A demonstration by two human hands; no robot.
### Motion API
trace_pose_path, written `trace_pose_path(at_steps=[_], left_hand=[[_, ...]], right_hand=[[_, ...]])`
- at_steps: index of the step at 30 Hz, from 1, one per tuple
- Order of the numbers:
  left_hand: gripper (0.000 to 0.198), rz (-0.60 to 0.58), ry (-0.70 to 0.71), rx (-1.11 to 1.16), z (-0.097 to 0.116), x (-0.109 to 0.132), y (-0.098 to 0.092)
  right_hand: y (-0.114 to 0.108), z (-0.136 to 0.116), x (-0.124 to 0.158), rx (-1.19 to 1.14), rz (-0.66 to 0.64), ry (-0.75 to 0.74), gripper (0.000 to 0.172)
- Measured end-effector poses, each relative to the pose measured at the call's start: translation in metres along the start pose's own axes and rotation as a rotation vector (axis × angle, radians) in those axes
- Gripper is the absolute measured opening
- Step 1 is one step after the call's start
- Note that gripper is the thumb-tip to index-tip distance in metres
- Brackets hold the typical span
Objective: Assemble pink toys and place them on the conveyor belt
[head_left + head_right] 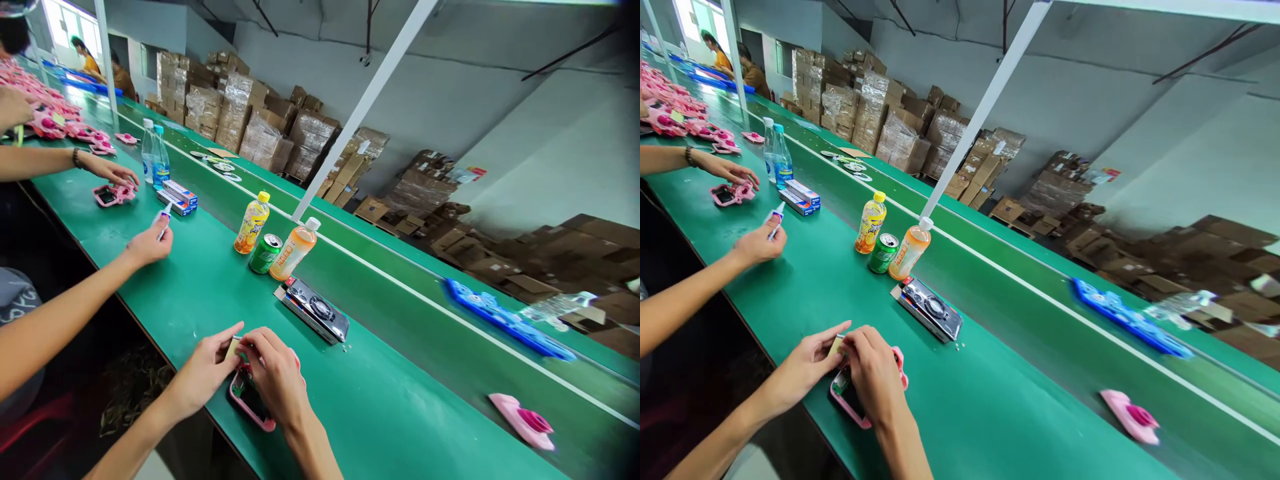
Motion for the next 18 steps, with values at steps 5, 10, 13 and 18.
trace_pose_path(at_steps=[5, 10, 13, 18], left_hand=[[0.061, 0.084, 0.041, -0.158, 0.006, 0.005, -0.001], [0.057, 0.14, 0.048, -0.175, 0.006, 0.005, -0.006], [0.073, 0.116, 0.016, -0.032, 0.004, 0.001, -0.008], [0.078, 0.039, -0.099, 0.242, 0.01, 0.005, -0.008]], right_hand=[[0.005, -0.003, -0.003, 0.11, -0.055, -0.031, 0.017], [0.016, -0.015, 0.0, 0.348, -0.087, -0.078, 0.021], [0.018, -0.026, 0.006, 0.318, -0.085, -0.141, 0.026], [0.008, -0.035, 0.009, 0.226, -0.07, -0.192, 0.024]])
Point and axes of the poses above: each hand's wrist, its own x-axis away from the middle knuckle, its own y-axis out of the palm, z = x × y, the point moved 10 cm from there along -x, towards the middle knuckle, and after that the axes turned 8 degrees about -z, right-handed, at the moved point
